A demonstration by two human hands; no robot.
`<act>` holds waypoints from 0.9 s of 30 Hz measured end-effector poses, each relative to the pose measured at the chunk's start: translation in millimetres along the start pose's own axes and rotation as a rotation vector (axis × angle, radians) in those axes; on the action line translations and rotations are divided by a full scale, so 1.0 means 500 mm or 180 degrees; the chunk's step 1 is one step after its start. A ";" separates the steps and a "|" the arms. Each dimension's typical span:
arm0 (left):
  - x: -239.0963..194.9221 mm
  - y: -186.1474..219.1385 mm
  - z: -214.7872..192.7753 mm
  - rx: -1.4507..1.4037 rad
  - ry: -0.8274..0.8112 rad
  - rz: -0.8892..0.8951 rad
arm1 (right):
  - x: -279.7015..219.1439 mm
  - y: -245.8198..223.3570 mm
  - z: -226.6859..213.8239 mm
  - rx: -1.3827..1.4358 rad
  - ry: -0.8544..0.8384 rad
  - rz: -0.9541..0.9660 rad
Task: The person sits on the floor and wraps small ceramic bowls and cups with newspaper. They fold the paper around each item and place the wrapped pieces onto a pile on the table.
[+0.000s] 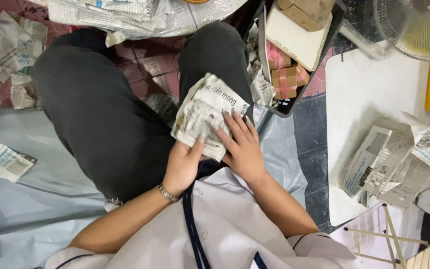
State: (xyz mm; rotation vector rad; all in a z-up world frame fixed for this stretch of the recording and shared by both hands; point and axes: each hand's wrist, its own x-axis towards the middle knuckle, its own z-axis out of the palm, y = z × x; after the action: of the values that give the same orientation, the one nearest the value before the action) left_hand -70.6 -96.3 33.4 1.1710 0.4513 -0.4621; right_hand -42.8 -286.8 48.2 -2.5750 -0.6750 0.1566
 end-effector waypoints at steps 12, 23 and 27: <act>0.029 0.110 -0.161 0.1973 -0.0614 0.1983 | 0.009 0.075 -0.029 0.1049 0.0099 -0.0177; 0.112 0.053 -0.074 0.2118 -0.0211 0.1842 | 0.022 0.075 0.036 0.1723 0.1188 0.1053; 0.115 0.024 -0.064 0.1991 0.0304 0.1656 | 0.037 0.078 0.044 0.1793 0.1423 0.1258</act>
State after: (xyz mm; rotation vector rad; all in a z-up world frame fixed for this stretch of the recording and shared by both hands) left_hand -19.8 -68.7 0.2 1.8539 0.0599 -0.0847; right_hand -14.6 -298.4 10.7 -2.0562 0.0514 -0.0937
